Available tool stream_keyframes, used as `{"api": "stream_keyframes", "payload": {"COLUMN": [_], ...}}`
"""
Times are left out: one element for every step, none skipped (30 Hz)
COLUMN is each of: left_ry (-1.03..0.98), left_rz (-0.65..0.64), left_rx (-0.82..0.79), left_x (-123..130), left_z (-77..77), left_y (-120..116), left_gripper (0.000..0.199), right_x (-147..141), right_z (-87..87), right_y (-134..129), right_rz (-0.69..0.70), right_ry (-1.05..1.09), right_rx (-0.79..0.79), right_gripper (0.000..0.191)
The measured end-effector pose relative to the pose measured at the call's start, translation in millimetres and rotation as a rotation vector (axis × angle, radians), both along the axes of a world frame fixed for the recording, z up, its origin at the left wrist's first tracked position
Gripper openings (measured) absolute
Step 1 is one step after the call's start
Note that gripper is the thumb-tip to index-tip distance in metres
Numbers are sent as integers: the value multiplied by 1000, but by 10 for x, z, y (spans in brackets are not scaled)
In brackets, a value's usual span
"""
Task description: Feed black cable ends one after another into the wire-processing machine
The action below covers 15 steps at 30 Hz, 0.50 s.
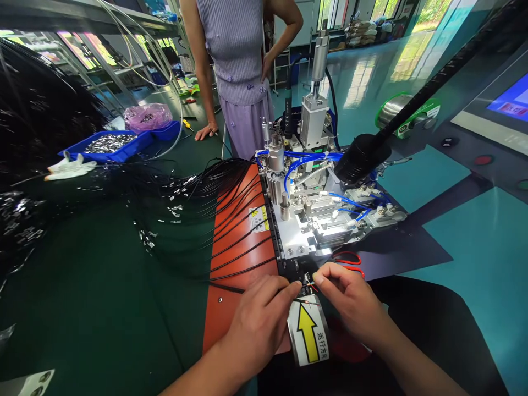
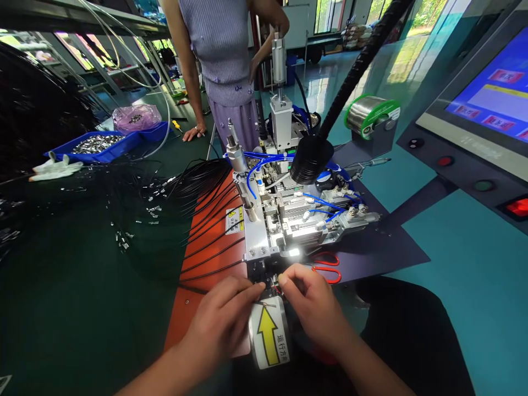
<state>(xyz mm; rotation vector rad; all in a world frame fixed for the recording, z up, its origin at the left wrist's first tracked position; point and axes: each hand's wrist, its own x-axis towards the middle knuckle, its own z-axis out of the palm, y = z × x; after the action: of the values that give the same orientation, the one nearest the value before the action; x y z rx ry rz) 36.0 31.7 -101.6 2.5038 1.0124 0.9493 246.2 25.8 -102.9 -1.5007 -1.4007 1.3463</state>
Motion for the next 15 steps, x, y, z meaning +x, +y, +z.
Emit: {"api": "stream_keyframes", "payload": {"left_ry": [-3, -2, 0, 1, 2, 3, 3, 1, -3, -3, -2, -1, -1, 0, 0], "left_rz": [-2, -3, -3, 0, 5, 11, 16, 19, 21, 21, 20, 20, 20, 21, 22], "left_rx": [-1, -4, -8, -9, -9, -12, -14, -14, -12, -12, -10, -6, -3, -2, -4], "left_x": [-4, -6, -7, -7, -7, -6, -6, -6, -6, -7, -7, -7, -7, -7, -6], "left_z": [1, 0, -5, -12, -23, -35, -47, -59, -68, -75, -78, -79, -78, -75, -72], "left_y": [6, 11, 15, 17, 19, 20, 21, 23, 24, 26, 28, 30, 32, 33, 34], "left_gripper": [33, 33, 33, 32, 32, 32, 32, 33, 33, 34, 34, 34, 34, 34, 34], "right_x": [-6, -12, -18, -24, -30, -36, -42, -48, -53, -58, -62, -66, -69, -71, -73], "right_z": [-13, -27, -41, -53, -63, -71, -77, -82, -87, -92, -99, -108, -118, -129, -139], "right_y": [5, 10, 17, 24, 31, 38, 44, 50, 55, 59, 63, 67, 71, 74, 76], "right_rz": [-10, -17, -22, -30, -37, -45, -52, -57, -64, -68, -73, -76, -78, -80, -80], "right_ry": [-10, -16, -19, -18, -16, -14, -13, -13, -14, -17, -20, -22, -23, -24, -23], "right_rx": [1, 3, 5, 6, 5, 4, 2, 1, 2, 4, 6, 6, 3, -1, -8], "right_gripper": [32, 32, 31, 31, 31, 30, 30, 30, 30, 30, 31, 31, 31, 31, 31]}}
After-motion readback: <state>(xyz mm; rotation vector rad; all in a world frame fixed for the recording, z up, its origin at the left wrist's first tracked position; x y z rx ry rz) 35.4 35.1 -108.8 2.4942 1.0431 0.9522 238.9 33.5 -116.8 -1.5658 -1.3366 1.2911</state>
